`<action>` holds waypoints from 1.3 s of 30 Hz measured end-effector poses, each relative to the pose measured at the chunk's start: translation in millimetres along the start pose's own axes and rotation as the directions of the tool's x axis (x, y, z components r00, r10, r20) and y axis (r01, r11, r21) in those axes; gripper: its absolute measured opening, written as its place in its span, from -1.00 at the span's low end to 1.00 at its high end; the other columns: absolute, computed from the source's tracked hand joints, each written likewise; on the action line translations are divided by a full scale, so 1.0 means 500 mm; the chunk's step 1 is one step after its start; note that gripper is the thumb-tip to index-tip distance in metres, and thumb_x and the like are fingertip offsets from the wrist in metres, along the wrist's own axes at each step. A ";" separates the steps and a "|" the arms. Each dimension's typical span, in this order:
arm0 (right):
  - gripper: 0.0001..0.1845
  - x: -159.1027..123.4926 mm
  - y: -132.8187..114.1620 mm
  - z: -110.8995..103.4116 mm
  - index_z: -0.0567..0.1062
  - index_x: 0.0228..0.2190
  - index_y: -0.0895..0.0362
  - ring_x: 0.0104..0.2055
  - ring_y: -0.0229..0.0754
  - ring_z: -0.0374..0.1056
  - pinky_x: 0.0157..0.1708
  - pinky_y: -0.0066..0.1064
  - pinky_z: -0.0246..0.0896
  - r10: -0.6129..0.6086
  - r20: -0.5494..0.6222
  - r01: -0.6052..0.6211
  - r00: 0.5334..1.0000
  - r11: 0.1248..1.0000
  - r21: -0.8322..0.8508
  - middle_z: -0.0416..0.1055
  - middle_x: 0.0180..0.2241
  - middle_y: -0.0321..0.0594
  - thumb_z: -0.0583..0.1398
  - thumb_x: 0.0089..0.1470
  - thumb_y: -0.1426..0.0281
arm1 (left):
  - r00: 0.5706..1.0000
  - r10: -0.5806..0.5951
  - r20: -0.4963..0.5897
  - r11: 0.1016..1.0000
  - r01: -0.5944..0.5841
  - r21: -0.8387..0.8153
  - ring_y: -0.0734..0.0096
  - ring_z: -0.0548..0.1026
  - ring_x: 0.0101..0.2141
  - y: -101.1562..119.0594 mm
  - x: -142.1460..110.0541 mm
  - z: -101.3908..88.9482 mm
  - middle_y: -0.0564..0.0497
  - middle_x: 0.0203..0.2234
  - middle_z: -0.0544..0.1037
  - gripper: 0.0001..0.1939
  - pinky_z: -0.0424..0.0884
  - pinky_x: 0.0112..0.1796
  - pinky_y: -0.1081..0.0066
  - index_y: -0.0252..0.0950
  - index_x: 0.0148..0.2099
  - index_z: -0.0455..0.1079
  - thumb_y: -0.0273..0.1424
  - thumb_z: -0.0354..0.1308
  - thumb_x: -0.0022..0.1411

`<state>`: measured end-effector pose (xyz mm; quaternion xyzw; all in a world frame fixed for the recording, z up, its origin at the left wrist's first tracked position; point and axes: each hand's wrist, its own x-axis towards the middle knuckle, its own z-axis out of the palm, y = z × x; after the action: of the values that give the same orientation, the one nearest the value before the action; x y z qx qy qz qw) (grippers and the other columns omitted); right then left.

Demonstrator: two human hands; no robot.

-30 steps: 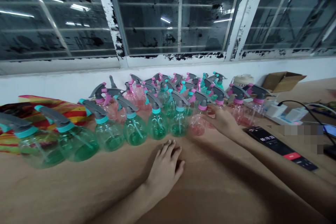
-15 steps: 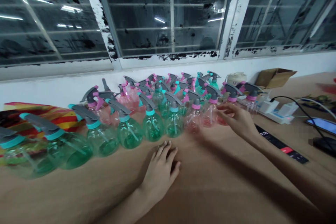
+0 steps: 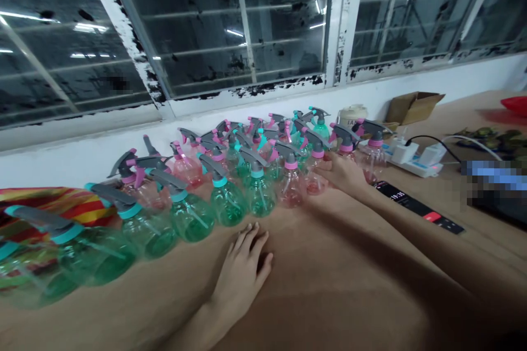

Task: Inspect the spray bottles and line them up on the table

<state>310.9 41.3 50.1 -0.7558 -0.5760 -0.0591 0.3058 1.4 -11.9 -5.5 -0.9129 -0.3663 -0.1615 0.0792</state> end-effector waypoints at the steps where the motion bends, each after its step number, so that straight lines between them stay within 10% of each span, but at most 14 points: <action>1: -0.47 -0.003 0.001 -0.003 0.40 -0.11 0.12 -0.16 0.16 0.43 -0.34 -0.22 0.24 -0.002 0.002 0.002 1.000 1.000 -0.012 0.49 -0.15 0.01 0.10 0.01 0.01 | 1.000 0.000 0.002 1.000 0.000 0.001 0.07 0.28 0.11 -0.001 0.000 0.000 -0.20 0.09 0.34 -0.66 0.29 0.02 0.04 -0.35 0.10 0.28 -0.37 -0.01 0.31; 20: -0.42 -0.197 0.003 -0.138 0.36 -0.04 0.16 -0.54 -0.09 0.39 -0.52 -0.30 0.25 -0.284 0.186 0.286 0.941 0.958 0.017 0.48 -0.44 -0.15 0.14 0.01 0.03 | 0.999 0.014 -0.034 1.000 -0.014 -0.012 0.07 0.27 0.11 -0.012 0.002 0.015 -0.19 0.09 0.34 -0.65 0.27 0.03 0.05 -0.34 0.09 0.30 -0.32 -0.07 0.34; 27: -0.15 -0.240 -0.047 -0.175 0.19 0.15 0.02 0.04 0.15 0.24 0.00 -0.01 0.14 -0.511 0.147 0.486 0.847 0.856 0.180 0.35 0.01 -0.06 0.25 -0.13 -0.02 | 1.000 -0.001 -0.001 1.000 0.001 -0.012 0.05 0.26 0.11 -0.005 0.005 0.009 -0.22 0.09 0.33 -0.65 0.26 0.03 0.05 -0.37 0.10 0.29 -0.36 -0.03 0.33; 39: -0.60 -0.178 -0.116 -0.150 0.44 -0.15 -0.04 -0.43 -0.12 0.39 -0.49 -0.30 0.31 -0.417 0.234 0.127 0.878 0.674 0.728 0.45 -0.39 -0.27 0.27 -0.08 0.16 | 1.000 0.000 -0.001 1.000 0.000 -0.011 0.03 0.29 0.09 0.001 0.002 0.004 -0.23 0.08 0.35 -0.66 0.27 0.02 0.04 -0.39 0.09 0.30 -0.37 0.00 0.32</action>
<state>248.5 -64.1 94.1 -0.4852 -0.7115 0.2630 0.4350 3.0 -11.0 -7.0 -0.9133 -0.3654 -0.1640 0.0743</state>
